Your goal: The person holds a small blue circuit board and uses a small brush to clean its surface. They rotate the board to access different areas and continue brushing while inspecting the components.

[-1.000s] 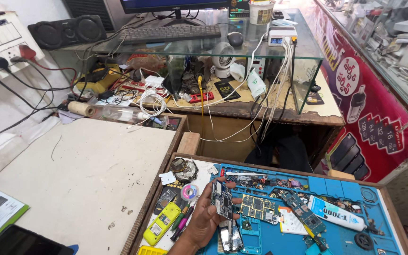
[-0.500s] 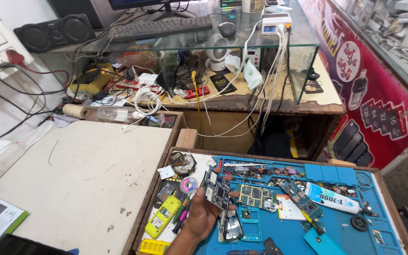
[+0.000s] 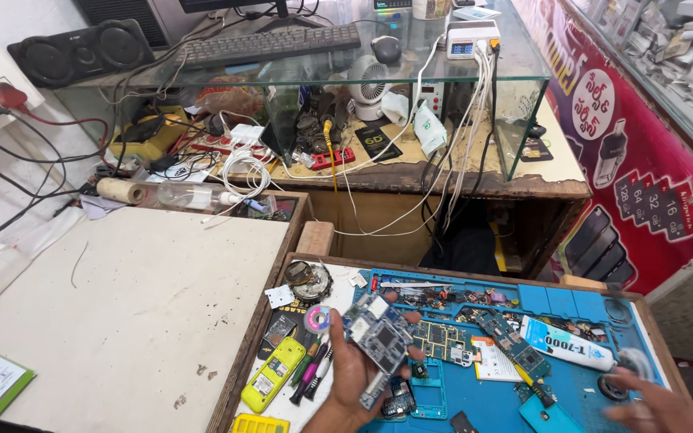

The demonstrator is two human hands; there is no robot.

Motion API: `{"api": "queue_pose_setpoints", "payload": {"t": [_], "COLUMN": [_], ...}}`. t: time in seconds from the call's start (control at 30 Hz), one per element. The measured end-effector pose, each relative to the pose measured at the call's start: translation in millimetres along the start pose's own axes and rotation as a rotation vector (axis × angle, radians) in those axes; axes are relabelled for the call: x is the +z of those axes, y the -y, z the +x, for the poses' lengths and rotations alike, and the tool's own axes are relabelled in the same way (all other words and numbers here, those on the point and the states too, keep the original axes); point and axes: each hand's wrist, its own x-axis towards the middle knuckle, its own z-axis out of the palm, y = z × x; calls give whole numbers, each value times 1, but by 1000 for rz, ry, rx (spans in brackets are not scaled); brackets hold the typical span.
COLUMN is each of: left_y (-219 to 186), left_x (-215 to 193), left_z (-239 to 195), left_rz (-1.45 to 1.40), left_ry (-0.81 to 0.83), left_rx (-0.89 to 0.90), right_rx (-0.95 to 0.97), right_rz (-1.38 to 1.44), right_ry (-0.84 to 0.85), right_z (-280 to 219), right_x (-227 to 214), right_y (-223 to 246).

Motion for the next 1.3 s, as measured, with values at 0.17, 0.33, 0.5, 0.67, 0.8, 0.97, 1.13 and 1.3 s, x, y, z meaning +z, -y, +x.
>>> {"api": "queue_pose_setpoints", "payload": {"t": [0.17, 0.33, 0.5, 0.67, 0.8, 0.97, 1.13, 1.3], "left_y": [9, 12, 23, 24, 25, 19, 19, 31], "left_x": [6, 3, 4, 1, -2, 0, 1, -5], "left_z": [-1, -2, -4, -3, -5, -7, -5, -6], "left_rz": [27, -55, -126, -80, -94, -178, -159, -130], "left_ry": [-32, 75, 167, 140, 154, 166, 213, 250], "left_rx": [-49, -46, -42, -56, -58, -68, -93, -145], "right_rx": [-57, 151, 228, 212, -120, -18, -189, -273], "right_rz": [15, 52, 118, 27, -73, -70, -232, -431], "right_ry": [26, 150, 128, 113, 32, -30, -1, 52], "right_z": [-1, -9, -8, -11, -19, -22, -17, -25], "right_x": [31, 56, 61, 82, 93, 103, 107, 126], "right_y": [32, 73, 89, 73, 46, 31, 20, 17]}}
